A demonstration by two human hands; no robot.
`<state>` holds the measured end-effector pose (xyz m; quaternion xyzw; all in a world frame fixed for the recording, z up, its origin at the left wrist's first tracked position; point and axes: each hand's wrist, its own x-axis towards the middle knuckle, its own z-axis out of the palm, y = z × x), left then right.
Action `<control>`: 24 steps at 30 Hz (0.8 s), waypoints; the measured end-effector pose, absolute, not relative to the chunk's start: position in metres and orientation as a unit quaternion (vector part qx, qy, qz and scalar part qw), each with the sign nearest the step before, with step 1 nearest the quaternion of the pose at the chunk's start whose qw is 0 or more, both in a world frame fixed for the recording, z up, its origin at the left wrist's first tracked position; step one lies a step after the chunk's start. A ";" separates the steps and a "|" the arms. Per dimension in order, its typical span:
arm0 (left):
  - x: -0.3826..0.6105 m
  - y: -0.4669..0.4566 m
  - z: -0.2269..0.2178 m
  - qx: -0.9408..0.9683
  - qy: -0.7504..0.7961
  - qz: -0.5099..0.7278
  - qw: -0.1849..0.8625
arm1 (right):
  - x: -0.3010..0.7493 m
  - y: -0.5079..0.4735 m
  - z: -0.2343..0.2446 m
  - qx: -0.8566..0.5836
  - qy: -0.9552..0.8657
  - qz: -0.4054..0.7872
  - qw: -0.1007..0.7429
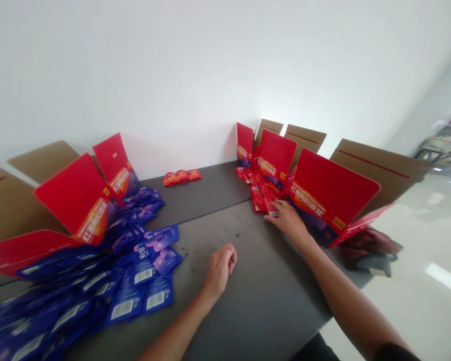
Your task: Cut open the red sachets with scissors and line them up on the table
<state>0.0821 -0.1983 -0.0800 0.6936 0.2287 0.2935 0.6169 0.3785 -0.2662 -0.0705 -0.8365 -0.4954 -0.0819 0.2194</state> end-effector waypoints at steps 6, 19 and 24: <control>0.082 -0.197 -0.080 0.697 0.225 0.294 0.614 | 0.387 -0.267 -0.073 -0.841 -0.494 -0.052 0.216; 0.082 -0.197 -0.084 0.689 0.228 0.288 0.625 | 0.389 -0.281 -0.059 -0.823 -0.453 -0.120 0.321; 0.083 -0.196 -0.081 0.687 0.224 0.288 0.628 | 0.380 -0.291 -0.036 -0.806 -0.405 -0.182 0.391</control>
